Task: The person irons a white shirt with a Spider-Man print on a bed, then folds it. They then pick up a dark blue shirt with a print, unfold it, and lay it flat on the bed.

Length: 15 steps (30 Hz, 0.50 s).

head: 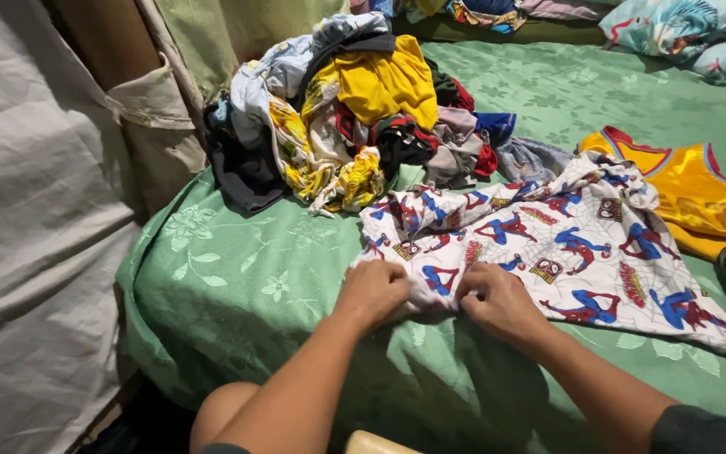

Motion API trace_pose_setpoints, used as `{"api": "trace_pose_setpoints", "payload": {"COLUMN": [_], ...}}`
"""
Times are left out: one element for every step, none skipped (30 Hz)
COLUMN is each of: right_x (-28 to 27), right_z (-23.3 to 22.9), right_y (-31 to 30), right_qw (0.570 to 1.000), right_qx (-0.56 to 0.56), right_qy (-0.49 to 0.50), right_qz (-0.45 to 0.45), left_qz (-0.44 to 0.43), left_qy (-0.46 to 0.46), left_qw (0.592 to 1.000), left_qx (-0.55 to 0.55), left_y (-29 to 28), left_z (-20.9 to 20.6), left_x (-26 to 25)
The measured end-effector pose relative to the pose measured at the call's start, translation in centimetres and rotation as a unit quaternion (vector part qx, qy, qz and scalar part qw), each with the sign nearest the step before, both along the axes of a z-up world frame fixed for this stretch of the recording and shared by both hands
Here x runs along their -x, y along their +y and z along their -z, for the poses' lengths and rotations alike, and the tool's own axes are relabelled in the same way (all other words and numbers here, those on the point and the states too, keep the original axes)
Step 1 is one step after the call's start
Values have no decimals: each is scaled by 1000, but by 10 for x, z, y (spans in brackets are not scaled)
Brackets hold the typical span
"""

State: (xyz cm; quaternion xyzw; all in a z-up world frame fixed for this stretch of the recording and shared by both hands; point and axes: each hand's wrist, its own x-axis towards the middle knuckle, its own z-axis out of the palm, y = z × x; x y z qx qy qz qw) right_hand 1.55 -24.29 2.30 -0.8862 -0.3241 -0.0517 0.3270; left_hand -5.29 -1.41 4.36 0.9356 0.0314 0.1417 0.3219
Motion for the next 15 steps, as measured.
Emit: {"api": "trace_pose_setpoints", "payload": {"right_x": [-1,-2,-4,-8,-11,-14,-16,-17,-18,-18,-19,-19,-20,-21,-21], "right_z": [0,1,3,5,7,12,16,20,23,26,29,32,33,33,32], "right_y": [-2,-5,-9,-14,-18,-21,-24,-30,-37,-41,-43,-45,-47,-48,-48], "right_qw": [1000,1000,998,996,998,996,991,989,987,983,981,980,978,980,982], "right_qx": [13,-13,-39,-64,-49,-33,-18,-11,-3,4,4,3,2,7,11], "right_qy": [-1,20,40,59,12,-35,-81,-111,-141,-170,-178,-186,-193,-179,-164], "right_qz": [-14,-9,-3,4,40,74,107,95,83,70,71,72,73,85,97], "left_qz": [26,23,20,19,-56,-132,-205,-211,-217,-222,-229,-235,-241,-236,-232], "left_qy": [63,90,118,145,92,39,-15,-12,-9,-6,6,18,31,0,-30], "left_qw": [998,995,991,985,991,989,978,977,976,975,973,971,969,971,971], "left_qx": [6,36,65,95,78,60,40,24,9,-7,-19,-30,-42,-46,-50], "left_y": [1,2,3,2,-1,-4,-5,-4,-2,1,3,4,4,1,-4], "left_z": [-2,-3,-4,-5,-7,-6,-5,-2,0,4,7,12,15,17,17], "left_x": [-1,-2,-2,-5,-10,-14,-18,-21,-25,-28,-31,-34,-37,-41,-45]}}
